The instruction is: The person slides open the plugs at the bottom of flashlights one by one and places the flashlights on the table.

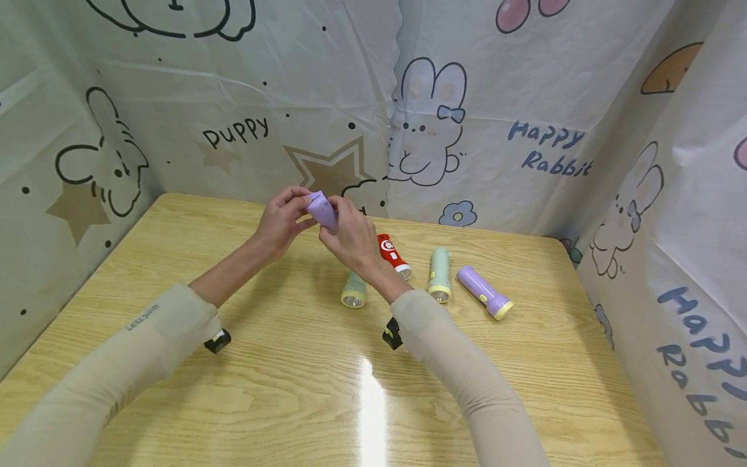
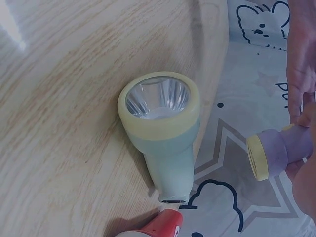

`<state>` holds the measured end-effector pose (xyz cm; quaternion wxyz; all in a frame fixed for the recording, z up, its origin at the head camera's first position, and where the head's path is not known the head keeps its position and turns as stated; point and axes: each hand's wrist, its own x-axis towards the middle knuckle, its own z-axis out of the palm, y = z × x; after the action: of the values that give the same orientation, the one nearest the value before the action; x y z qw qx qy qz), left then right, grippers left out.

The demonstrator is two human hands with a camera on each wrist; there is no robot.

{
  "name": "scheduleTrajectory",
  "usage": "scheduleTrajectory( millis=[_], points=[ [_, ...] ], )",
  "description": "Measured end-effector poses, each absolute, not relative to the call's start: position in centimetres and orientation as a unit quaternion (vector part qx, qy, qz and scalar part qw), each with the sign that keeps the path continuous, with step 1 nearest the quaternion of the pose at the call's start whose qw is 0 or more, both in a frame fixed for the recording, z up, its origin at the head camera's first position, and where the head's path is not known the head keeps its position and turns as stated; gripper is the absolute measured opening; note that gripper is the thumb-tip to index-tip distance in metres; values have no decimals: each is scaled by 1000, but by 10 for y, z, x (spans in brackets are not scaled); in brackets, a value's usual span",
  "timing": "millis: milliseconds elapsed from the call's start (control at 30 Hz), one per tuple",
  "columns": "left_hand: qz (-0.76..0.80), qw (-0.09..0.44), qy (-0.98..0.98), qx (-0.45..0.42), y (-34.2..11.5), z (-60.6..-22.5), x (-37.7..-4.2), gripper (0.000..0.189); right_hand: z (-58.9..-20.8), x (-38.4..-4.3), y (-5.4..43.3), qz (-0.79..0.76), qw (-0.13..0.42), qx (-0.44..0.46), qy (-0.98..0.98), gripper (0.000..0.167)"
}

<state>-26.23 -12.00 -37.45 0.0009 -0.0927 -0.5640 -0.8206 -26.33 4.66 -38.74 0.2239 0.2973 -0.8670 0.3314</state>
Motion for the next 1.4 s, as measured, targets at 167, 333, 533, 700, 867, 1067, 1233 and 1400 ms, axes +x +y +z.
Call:
scheduleTrajectory(
  millis=[167,333,533,700,867,1067,1233,1400],
  points=[
    [-820,1,-565,-95,-120,-375,-263,6,-387,-263,47,329,224,297,-868,45],
    [-818,2,-567,-96,-120,-376,-262,4,-388,-264,47,325,229,298,-868,45],
    [-814,5,-572,-95,-120,-376,-262,4,-389,-264,47,318,233,299,-869,44],
    [-813,6,-575,-90,-120,-376,-263,7,-389,-263,47,317,233,300,-869,45],
    [-808,8,-582,-88,-120,-376,-264,8,-389,-263,47,312,231,298,-872,45],
    [-804,8,-587,-94,-121,-379,-264,10,-390,-263,46,307,226,295,-876,45],
    [-805,9,-586,-92,-121,-379,-264,6,-390,-262,46,304,229,297,-876,46],
    [-806,10,-585,-91,-121,-377,-263,5,-389,-262,46,303,232,299,-874,46]
  ],
)
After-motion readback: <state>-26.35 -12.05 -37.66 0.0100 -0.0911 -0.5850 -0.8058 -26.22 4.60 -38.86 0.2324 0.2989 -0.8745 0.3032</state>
